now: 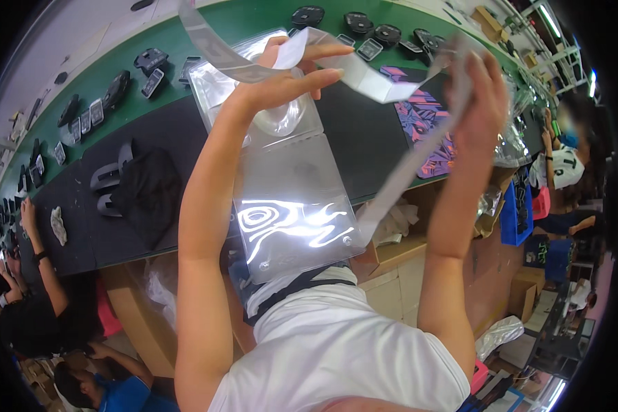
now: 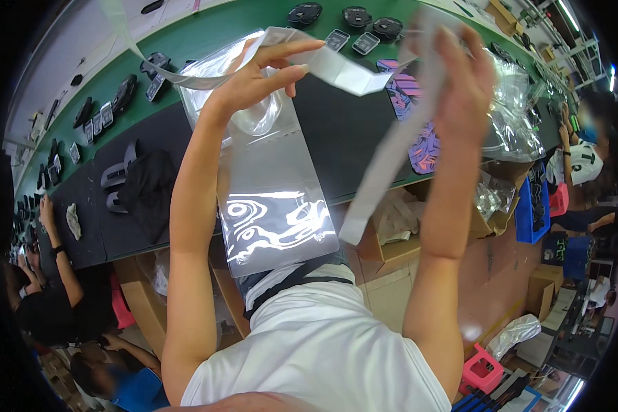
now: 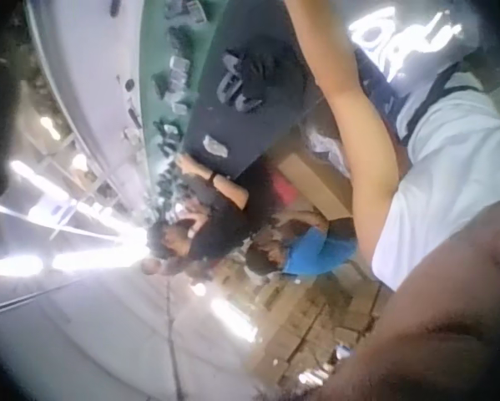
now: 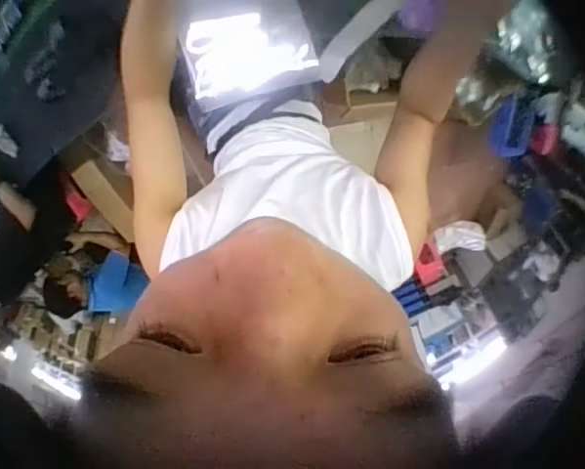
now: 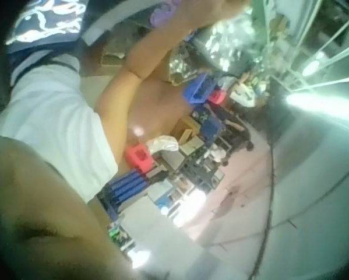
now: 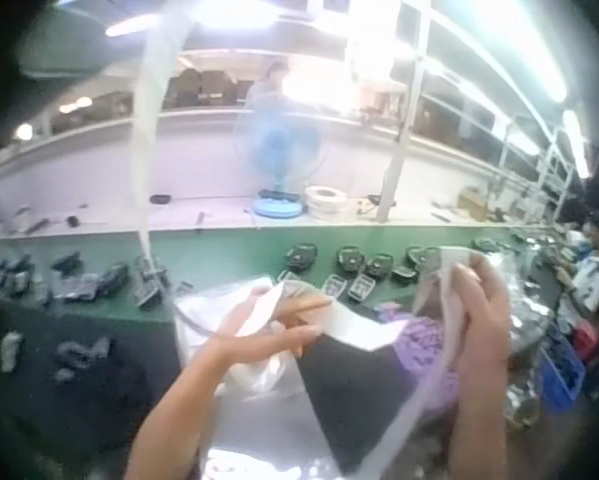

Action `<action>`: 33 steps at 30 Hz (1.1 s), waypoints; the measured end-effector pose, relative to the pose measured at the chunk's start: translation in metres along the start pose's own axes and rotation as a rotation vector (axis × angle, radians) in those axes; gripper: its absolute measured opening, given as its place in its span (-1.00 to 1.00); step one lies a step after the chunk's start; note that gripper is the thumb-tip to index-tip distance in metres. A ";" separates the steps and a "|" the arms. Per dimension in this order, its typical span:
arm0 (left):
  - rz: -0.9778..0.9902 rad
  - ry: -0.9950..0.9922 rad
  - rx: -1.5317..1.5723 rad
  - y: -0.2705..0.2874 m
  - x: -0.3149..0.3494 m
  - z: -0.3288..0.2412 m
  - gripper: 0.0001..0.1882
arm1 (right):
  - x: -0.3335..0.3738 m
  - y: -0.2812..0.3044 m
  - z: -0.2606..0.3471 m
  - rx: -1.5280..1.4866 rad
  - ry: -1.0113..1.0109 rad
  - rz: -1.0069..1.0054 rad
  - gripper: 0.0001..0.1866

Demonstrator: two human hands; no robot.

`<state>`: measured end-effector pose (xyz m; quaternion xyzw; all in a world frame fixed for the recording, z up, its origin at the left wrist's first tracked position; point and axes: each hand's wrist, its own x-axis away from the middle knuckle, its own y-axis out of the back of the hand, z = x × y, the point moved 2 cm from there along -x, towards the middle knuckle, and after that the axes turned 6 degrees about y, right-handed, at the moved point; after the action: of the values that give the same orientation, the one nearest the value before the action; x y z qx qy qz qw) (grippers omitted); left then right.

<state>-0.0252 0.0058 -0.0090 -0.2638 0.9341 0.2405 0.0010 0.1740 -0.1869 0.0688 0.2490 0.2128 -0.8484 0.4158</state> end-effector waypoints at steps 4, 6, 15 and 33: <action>-0.061 -0.362 -0.320 -0.001 -0.007 -0.002 -0.72 | 0.023 0.074 0.054 0.156 -0.036 -0.006 -0.67; -0.030 -0.367 -0.318 -0.002 -0.007 -0.001 -0.79 | 0.040 0.083 0.060 0.171 -0.082 0.046 -0.68; -0.062 -0.270 -0.231 0.003 -0.009 0.007 -0.83 | 0.057 0.000 -0.006 -0.084 -0.319 0.138 -0.46; -0.043 -0.321 0.037 0.011 -0.002 -0.001 -0.71 | 0.044 0.084 -0.038 0.153 0.001 -0.439 -0.43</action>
<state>-0.0291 0.0145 -0.0034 -0.2416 0.9204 0.2625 0.1603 0.2281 -0.2391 -0.0002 0.2278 0.1969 -0.9322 0.2010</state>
